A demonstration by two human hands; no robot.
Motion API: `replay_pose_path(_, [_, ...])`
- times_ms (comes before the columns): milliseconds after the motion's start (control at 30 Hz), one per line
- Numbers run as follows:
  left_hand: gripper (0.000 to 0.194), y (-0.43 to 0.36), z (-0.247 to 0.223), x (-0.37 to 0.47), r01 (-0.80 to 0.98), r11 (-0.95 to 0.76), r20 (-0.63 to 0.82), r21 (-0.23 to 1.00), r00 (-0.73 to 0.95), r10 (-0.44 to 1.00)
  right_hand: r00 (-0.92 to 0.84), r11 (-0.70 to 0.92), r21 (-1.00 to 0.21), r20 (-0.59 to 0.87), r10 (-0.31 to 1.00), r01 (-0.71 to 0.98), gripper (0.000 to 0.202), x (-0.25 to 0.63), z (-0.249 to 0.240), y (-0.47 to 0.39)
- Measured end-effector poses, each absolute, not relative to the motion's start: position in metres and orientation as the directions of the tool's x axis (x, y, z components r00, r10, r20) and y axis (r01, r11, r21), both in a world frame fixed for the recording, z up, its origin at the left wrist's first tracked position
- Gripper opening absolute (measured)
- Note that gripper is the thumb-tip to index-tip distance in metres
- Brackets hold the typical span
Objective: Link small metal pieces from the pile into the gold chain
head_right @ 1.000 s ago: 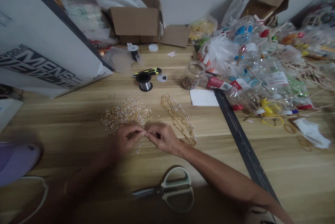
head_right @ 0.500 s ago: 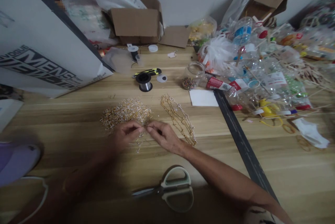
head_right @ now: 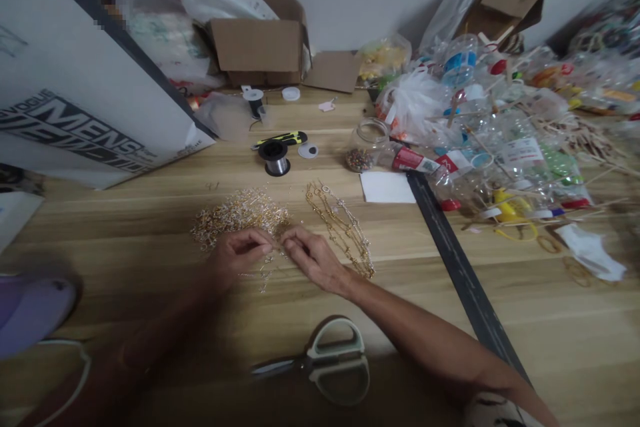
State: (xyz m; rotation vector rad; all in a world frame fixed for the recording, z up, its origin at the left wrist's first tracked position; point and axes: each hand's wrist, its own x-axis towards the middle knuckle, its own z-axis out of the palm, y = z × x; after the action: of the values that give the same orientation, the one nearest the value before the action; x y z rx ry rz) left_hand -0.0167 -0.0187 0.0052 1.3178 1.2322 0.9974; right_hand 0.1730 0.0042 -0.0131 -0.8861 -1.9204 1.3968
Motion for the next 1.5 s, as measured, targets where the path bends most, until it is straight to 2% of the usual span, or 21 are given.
replay_pose_path(200, [0.019,-0.022,0.008,-0.013,0.040,0.155,-0.159,0.987,0.136,0.978,-0.609,0.242,-0.960,0.108,0.786,0.142,0.023,0.173,-0.015,0.003])
replay_pose_path(333, [0.022,-0.021,0.005,-0.012,0.006,0.170,-0.169,0.985,0.129,0.977,-0.602,0.327,-0.935,0.182,0.778,0.140,0.017,0.172,-0.017,0.001])
replay_pose_path(500, [0.023,-0.019,0.003,-0.013,0.016,0.152,-0.152,0.988,0.084,0.985,-0.570,0.488,-0.838,0.284,0.771,0.242,0.016,0.168,-0.018,0.000])
replay_pose_path(633, [0.023,-0.019,0.002,-0.014,0.015,0.147,-0.147,0.989,0.045,0.988,-0.580,0.605,-0.762,0.392,0.714,0.231,0.013,0.166,-0.018,0.000])
replay_pose_path(767, [0.024,-0.019,0.001,-0.015,0.018,0.148,-0.148,0.989,0.045,0.988,-0.593,0.669,-0.705,0.441,0.673,0.235,0.012,0.166,-0.020,0.000])
replay_pose_path(1000, [0.023,-0.020,-0.001,-0.015,-0.028,0.218,-0.216,0.976,0.062,0.974,-0.605,0.694,-0.666,0.441,0.663,0.274,0.011,0.168,-0.023,-0.001])
replay_pose_path(1200, [0.024,-0.020,-0.003,-0.013,-0.081,0.216,-0.211,0.973,0.073,0.975,-0.609,0.696,-0.667,0.443,0.658,0.267,0.011,0.168,-0.023,-0.001])
replay_pose_path(1500, [0.022,-0.019,-0.002,-0.015,-0.051,0.252,-0.247,0.966,0.086,0.965,-0.601,0.686,-0.674,0.436,0.670,0.274,0.011,0.168,-0.023,-0.001])
